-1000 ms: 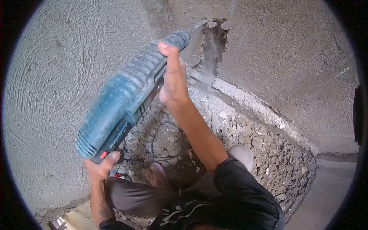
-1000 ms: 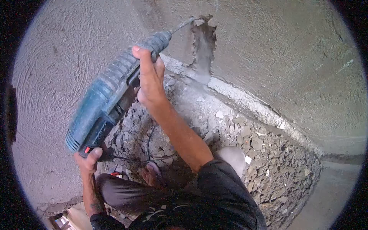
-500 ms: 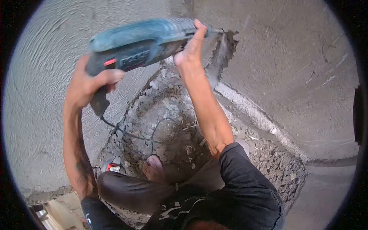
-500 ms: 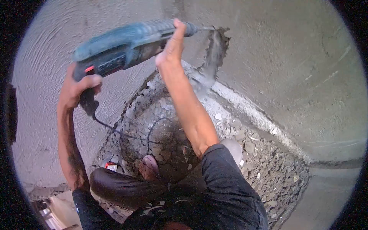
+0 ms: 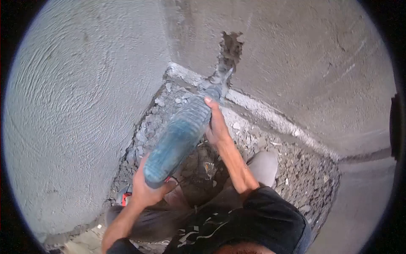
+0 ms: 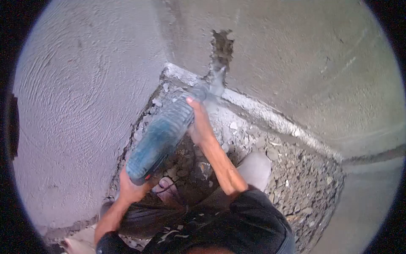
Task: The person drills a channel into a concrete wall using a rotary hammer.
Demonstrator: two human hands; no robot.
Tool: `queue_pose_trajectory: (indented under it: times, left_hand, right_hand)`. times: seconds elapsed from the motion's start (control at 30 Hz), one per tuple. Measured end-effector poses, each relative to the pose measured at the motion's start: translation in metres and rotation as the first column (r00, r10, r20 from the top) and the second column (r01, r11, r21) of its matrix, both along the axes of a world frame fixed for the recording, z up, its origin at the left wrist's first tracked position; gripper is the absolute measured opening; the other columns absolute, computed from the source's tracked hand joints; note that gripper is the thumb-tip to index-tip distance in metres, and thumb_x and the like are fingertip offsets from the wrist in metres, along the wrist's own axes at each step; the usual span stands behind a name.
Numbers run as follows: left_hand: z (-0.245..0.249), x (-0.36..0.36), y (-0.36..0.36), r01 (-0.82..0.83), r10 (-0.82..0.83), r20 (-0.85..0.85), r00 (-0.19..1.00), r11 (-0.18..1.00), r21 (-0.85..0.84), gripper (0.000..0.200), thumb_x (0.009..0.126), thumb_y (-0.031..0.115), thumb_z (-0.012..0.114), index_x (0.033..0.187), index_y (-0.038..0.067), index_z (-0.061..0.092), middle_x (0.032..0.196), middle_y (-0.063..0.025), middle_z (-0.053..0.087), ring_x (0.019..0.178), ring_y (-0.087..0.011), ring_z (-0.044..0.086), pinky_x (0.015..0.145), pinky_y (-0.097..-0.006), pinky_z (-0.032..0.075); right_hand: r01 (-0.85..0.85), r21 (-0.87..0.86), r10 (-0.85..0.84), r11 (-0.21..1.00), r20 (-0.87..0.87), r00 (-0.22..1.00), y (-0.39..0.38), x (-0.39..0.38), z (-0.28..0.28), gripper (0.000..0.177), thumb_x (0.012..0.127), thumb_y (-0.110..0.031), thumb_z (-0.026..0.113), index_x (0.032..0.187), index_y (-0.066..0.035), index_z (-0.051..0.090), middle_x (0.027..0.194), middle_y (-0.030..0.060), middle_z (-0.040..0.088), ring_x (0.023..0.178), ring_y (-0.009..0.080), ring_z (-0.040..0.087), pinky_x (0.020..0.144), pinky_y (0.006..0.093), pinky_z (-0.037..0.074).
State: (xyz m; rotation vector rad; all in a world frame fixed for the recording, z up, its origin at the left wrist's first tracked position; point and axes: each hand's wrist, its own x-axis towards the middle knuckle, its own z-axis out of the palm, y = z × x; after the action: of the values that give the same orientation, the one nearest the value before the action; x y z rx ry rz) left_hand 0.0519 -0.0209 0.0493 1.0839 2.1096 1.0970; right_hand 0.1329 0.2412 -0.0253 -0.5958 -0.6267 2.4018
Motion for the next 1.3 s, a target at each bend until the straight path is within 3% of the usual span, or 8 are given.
queue_pose_trajectory:
  times: [0.1,0.57,0.67,0.77,0.87,1.07,1.17,1.3]
  left_hand:
    - [0.001,0.004,-0.008,0.059,-0.060,0.015,0.998,0.997,0.051,0.078,0.063,0.010,0.086,0.130,-0.005,0.047,0.112,-0.0138,0.067,0.099,-0.0204,0.065,0.093,-0.0339,0.049]
    - [0.035,0.040,0.027,0.072,-0.073,0.127,0.989,0.997,0.011,0.041,0.065,0.011,0.082,0.104,0.008,0.072,0.102,-0.0068,0.073,0.091,-0.0229,0.070,0.083,-0.0352,0.052]
    - [0.024,0.042,0.025,0.137,-0.130,-0.064,0.989,0.981,0.137,0.033,0.065,0.007,0.078,0.098,0.010,0.073,0.097,-0.0056,0.073,0.087,-0.0229,0.069,0.080,-0.0349,0.051]
    - [0.023,0.043,0.025,0.087,-0.081,0.098,0.992,0.995,-0.048,0.027,0.066,0.004,0.075,0.092,0.009,0.073,0.096,-0.0049,0.073,0.089,-0.0227,0.069,0.081,-0.0355,0.051]
    - [0.021,0.038,0.023,0.279,-0.281,-0.240,0.929,0.959,-0.043,0.027,0.068,0.009,0.074,0.095,0.009,0.073,0.097,-0.0060,0.073,0.091,-0.0222,0.069,0.083,-0.0359,0.052]
    - [-0.050,0.033,-0.016,0.052,-0.027,0.293,0.956,0.996,-0.079,0.037,0.077,0.020,0.072,0.112,0.008,0.068,0.100,-0.0110,0.071,0.090,-0.0228,0.069,0.081,-0.0346,0.054]
    - [0.002,0.043,0.051,0.213,-0.264,-0.285,0.921,0.957,-0.198,0.062,0.058,0.018,0.084,0.114,0.002,0.063,0.101,-0.0139,0.071,0.089,-0.0274,0.069,0.082,-0.0331,0.054]
    - [-0.027,0.048,0.042,0.134,-0.179,-0.184,0.966,0.963,-0.235,0.066,0.054,0.019,0.085,0.114,0.001,0.062,0.099,-0.0134,0.069,0.089,-0.0292,0.068,0.083,-0.0362,0.052]
  right_hand:
    - [0.081,0.263,-0.076,0.961,-0.027,0.997,-0.004,0.004,0.012,0.063,0.089,-0.035,0.067,0.134,-0.001,0.040,0.121,0.0116,0.056,0.111,0.0221,0.059,0.095,0.0383,0.050]
    - [0.097,0.337,-0.074,0.937,-0.079,0.994,0.020,0.015,0.067,0.061,0.089,-0.030,0.068,0.132,0.000,0.037,0.113,0.0116,0.057,0.101,0.0192,0.061,0.089,0.0357,0.054]
    - [0.081,0.350,-0.050,0.933,-0.096,0.994,0.023,0.017,0.067,0.062,0.088,-0.030,0.068,0.133,0.000,0.036,0.114,0.0117,0.056,0.101,0.0193,0.061,0.089,0.0366,0.054]
    - [0.069,0.367,-0.047,0.928,-0.067,0.997,0.026,0.016,0.063,0.064,0.087,-0.031,0.067,0.133,0.000,0.036,0.114,0.0118,0.056,0.101,0.0192,0.061,0.087,0.0373,0.055]
    - [0.076,0.342,-0.053,0.937,-0.077,0.996,0.024,0.018,0.065,0.063,0.087,-0.030,0.066,0.133,0.000,0.036,0.114,0.0118,0.056,0.101,0.0188,0.061,0.086,0.0371,0.055]
    - [0.084,0.305,-0.058,0.949,-0.093,0.994,0.032,0.018,0.039,0.061,0.080,-0.027,0.069,0.128,0.002,0.043,0.106,0.0093,0.057,0.097,0.0177,0.058,0.085,0.0324,0.051]
    - [0.058,0.202,-0.035,0.978,-0.118,0.992,0.054,0.017,0.034,0.057,0.080,-0.024,0.066,0.126,0.001,0.045,0.102,0.0087,0.058,0.091,0.0187,0.061,0.080,0.0338,0.053]
    - [0.106,0.265,-0.081,0.958,-0.103,0.991,0.043,0.020,0.052,0.043,0.083,-0.023,0.058,0.119,-0.001,0.047,0.098,0.0085,0.057,0.086,0.0192,0.062,0.077,0.0357,0.054]
